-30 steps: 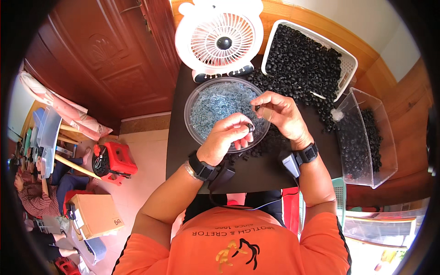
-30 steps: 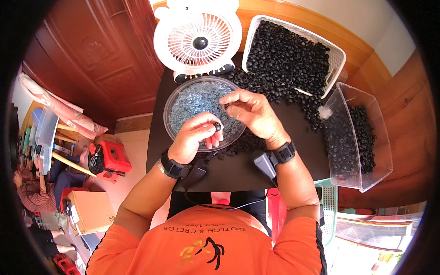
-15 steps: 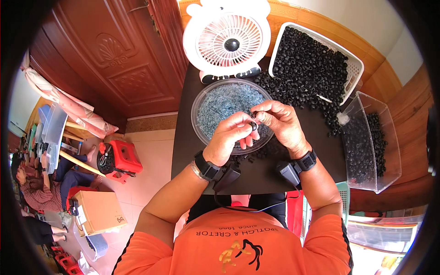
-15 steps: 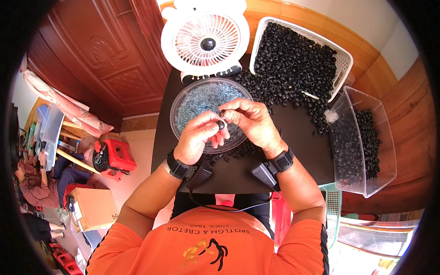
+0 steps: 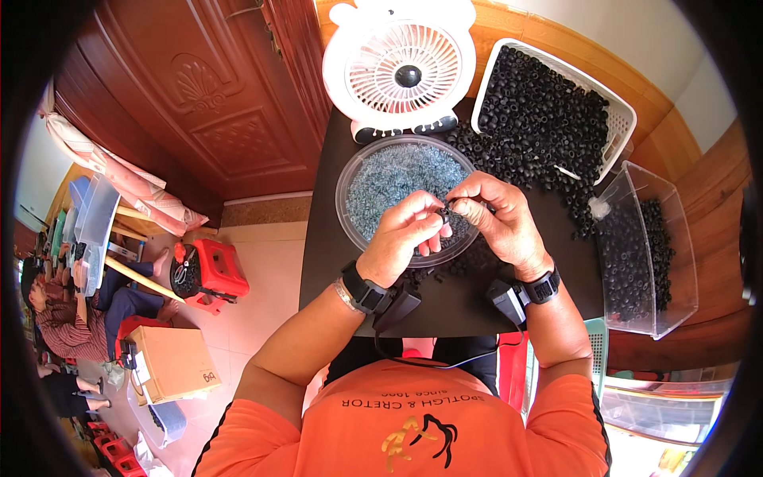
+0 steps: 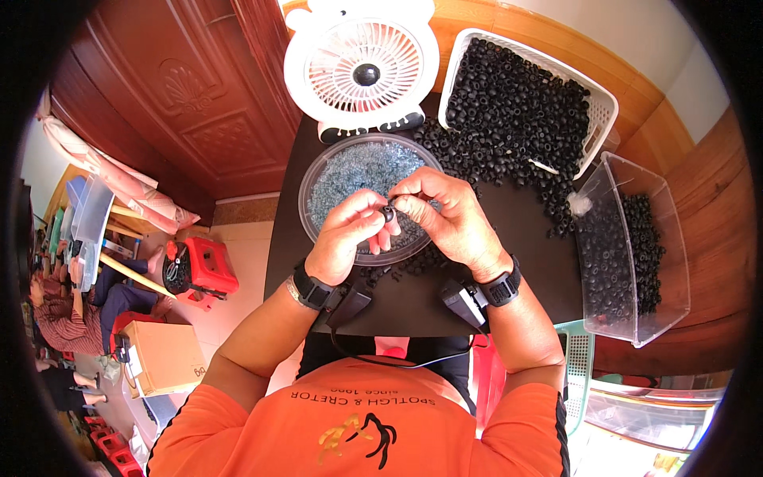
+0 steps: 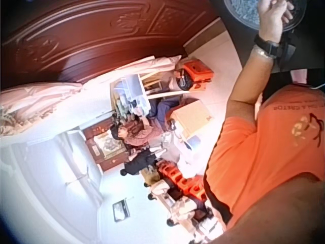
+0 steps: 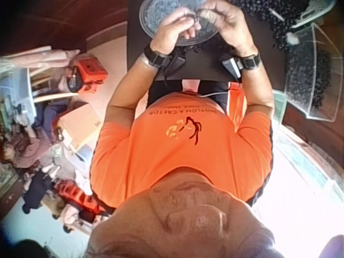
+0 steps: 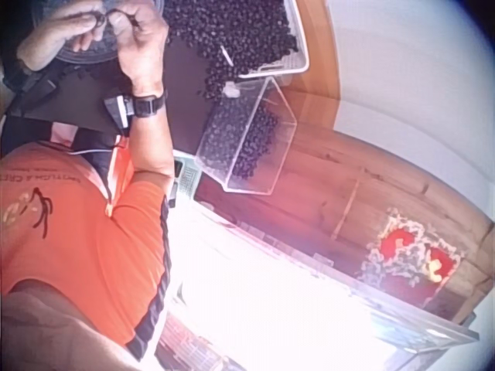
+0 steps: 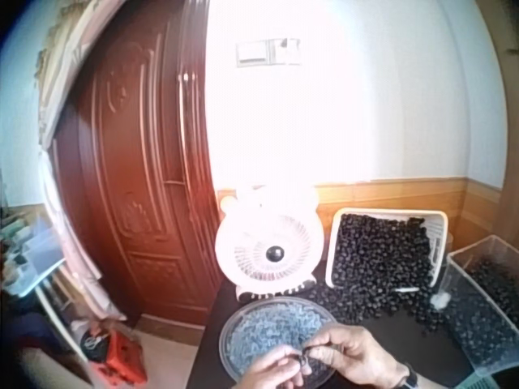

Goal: Sort small black plastic components from a large bin into a small circular tray.

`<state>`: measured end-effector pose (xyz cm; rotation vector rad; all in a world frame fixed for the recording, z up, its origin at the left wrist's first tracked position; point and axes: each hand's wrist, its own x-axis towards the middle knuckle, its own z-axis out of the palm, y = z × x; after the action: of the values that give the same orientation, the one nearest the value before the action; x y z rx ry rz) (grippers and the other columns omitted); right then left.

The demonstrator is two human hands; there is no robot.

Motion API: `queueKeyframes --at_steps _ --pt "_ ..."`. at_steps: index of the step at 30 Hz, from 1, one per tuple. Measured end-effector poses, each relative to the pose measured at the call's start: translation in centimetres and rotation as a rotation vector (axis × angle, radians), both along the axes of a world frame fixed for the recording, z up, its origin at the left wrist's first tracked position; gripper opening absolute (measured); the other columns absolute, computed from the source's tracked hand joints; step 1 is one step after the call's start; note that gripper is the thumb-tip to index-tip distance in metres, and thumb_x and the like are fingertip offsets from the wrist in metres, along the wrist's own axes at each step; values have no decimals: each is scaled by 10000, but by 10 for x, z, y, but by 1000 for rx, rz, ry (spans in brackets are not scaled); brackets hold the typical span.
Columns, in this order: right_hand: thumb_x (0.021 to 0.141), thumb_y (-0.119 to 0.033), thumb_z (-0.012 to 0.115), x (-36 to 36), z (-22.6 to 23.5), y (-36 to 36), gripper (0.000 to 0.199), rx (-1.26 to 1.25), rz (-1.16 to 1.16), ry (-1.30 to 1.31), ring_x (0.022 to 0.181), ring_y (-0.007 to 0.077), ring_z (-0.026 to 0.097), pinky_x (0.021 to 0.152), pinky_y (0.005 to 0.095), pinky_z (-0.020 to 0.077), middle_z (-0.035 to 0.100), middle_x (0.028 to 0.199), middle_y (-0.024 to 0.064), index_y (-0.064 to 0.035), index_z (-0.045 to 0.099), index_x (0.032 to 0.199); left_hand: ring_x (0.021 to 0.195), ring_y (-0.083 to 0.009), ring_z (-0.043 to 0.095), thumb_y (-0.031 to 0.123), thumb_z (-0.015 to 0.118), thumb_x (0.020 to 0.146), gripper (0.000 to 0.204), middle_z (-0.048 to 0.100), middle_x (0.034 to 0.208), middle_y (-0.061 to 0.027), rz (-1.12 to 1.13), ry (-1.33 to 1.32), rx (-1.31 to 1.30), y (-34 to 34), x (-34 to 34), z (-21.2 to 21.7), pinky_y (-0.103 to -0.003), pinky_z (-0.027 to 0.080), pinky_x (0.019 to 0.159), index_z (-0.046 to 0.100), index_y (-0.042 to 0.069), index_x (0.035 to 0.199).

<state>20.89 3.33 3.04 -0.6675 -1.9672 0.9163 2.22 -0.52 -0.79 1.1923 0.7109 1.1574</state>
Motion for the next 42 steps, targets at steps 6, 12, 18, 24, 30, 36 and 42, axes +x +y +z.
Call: queueKeyframes --at_steps 6,12,18,24,30,36,42 --pt "868 -110 635 -1 -1 1 109 79 -10 -53 767 224 624 690 314 487 623 819 91 -22 640 932 693 -124 576 198 527 917 228 615 861 -73 -10 33 -10 1 -1 0 -234 451 596 525 9 1044" --pt "865 -114 638 0 1 0 109 75 -24 -63 766 227 625 685 318 485 623 816 90 -22 638 924 692 -119 573 197 525 917 217 614 857 -69 -13 31 -18 2 0 -2 -231 449 594 523 12 1030" --pt "863 -116 641 0 3 -1 109 97 -41 -65 773 239 628 685 325 486 623 816 92 -22 637 919 686 -121 573 192 515 922 210 615 856 -80 -14 35 -16 2 0 -1 -226 447 584 519 14 1034" --pt "850 -99 645 1 4 -1 91 163 -53 -106 766 265 617 691 339 485 622 804 97 -23 632 899 680 -122 573 185 513 922 207 614 847 -83 -8 34 -25 1 0 -1 -226 447 582 518 12 1036" --pt "838 -79 647 -2 3 -1 74 194 -21 -114 772 271 615 697 345 481 622 793 96 -32 637 894 670 -116 566 209 512 918 204 592 795 -54 -1 86 -23 3 -2 -4 -227 441 580 537 17 981" --pt "842 -90 658 -5 2 -3 73 147 -35 -110 757 221 624 689 321 485 631 790 85 -28 652 881 659 -114 560 231 498 920 216 575 763 -39 5 87 -24 1 -1 -3 -227 437 580 547 21 941" --pt "852 -92 663 -11 -15 0 106 -296 71 157 796 127 613 716 264 489 633 800 70 -17 669 926 656 -116 561 228 483 924 220 575 767 -41 12 -10 -71 1 1 -9 -228 438 578 543 19 954"
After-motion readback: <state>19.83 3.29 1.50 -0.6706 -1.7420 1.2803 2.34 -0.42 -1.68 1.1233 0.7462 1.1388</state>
